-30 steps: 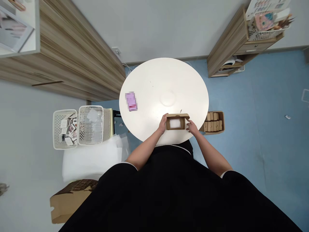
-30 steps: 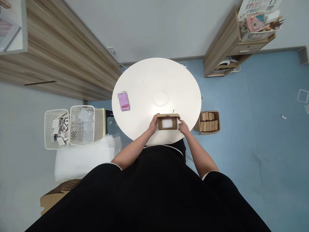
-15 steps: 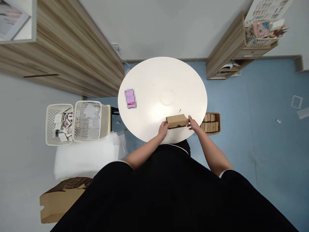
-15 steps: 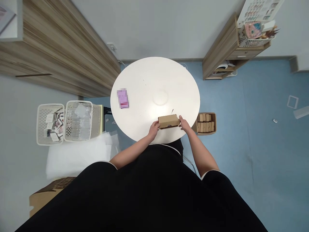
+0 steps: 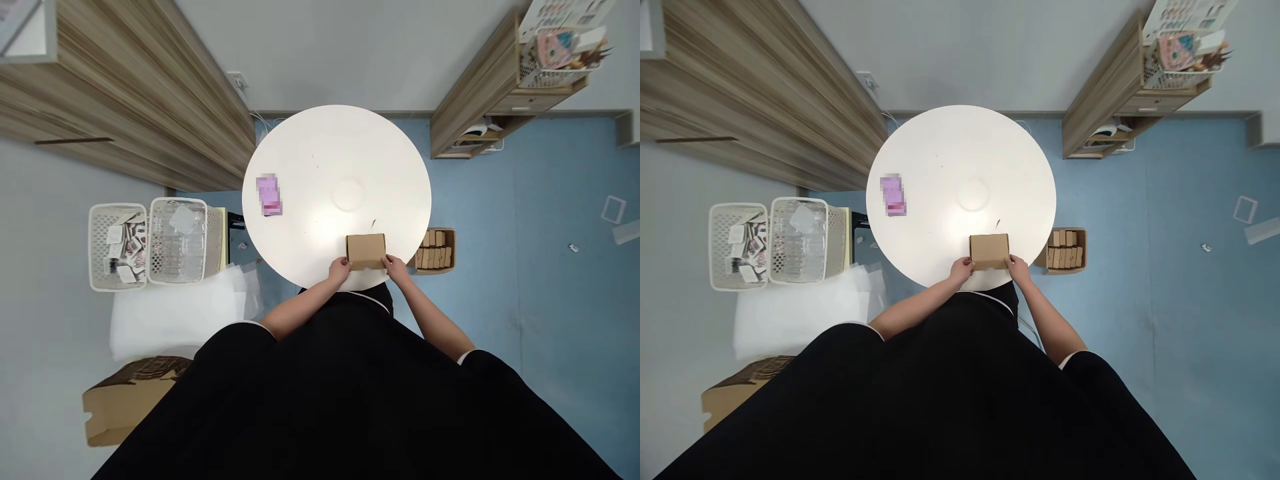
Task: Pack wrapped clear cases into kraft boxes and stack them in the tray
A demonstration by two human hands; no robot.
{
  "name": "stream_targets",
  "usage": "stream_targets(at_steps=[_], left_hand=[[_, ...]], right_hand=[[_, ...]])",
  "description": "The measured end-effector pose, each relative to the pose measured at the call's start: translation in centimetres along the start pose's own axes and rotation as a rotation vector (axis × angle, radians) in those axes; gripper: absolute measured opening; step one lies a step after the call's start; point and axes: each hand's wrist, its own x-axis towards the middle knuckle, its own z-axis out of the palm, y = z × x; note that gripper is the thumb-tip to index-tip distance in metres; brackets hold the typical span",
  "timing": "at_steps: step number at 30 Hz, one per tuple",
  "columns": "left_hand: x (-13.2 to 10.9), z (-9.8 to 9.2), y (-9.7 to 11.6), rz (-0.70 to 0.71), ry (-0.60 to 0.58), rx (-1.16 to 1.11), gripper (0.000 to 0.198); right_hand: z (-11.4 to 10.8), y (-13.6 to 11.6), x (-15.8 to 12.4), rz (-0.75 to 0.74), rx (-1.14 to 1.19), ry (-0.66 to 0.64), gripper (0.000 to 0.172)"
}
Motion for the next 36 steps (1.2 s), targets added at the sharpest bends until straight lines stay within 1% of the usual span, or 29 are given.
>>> stream_targets(at_steps=[2,4,9,11,14,16,19,21,24,30,34,36], left_hand=[[0.4,0.0,-0.2,0.011,0.014,0.022,0.044],[0.7,0.0,-0.4,0.020,0.019,0.018,0.038],[0.8,0.1,-0.7,0.013,-0.035,-0.060,0.023],[0.8,0.1,-0.9,0.011,-0.049,-0.079,0.022],[0.9,-0.1,-0.9,0.043,-0.046,-0.019,0.025],[1.0,-0.5,-0.7,0.080,-0.017,0.078,0.031],[1.2,-1.1,-0.3,0.158,0.021,0.249,0.054],[1.4,-1.6,0.1,0.212,-0.001,0.334,0.069],[1.7,-2.0,0.8,0.260,-0.051,0.409,0.083],[1.8,-2.3,2.2,0.247,-0.101,0.413,0.117],[2.1,-2.4,2.9,0.278,-0.142,0.399,0.123],[2.2,-2.4,3.0,0.275,-0.140,0.422,0.121]], right_hand=[[0.4,0.3,0.1,0.006,0.081,-0.027,0.038],[0.7,0.3,0.2,0.014,0.121,-0.050,0.036],[0.8,0.1,0.3,0.007,0.053,-0.057,0.033],[0.9,0.1,0.3,-0.021,0.030,-0.045,0.038],[1.0,0.2,0.2,-0.033,0.021,-0.031,0.058],[1.1,0.4,0.2,-0.014,-0.021,-0.032,0.069],[0.9,0.4,0.3,-0.015,-0.123,-0.035,0.074],[0.6,0.4,0.5,-0.027,-0.160,-0.031,0.078],[0.2,0.7,0.8,-0.038,-0.139,-0.033,0.080],[0.1,1.1,1.0,-0.073,-0.060,-0.064,0.070],[0.0,0.7,0.8,-0.088,-0.049,-0.077,0.051],[0.0,0.6,0.7,-0.084,-0.033,-0.085,0.046]])
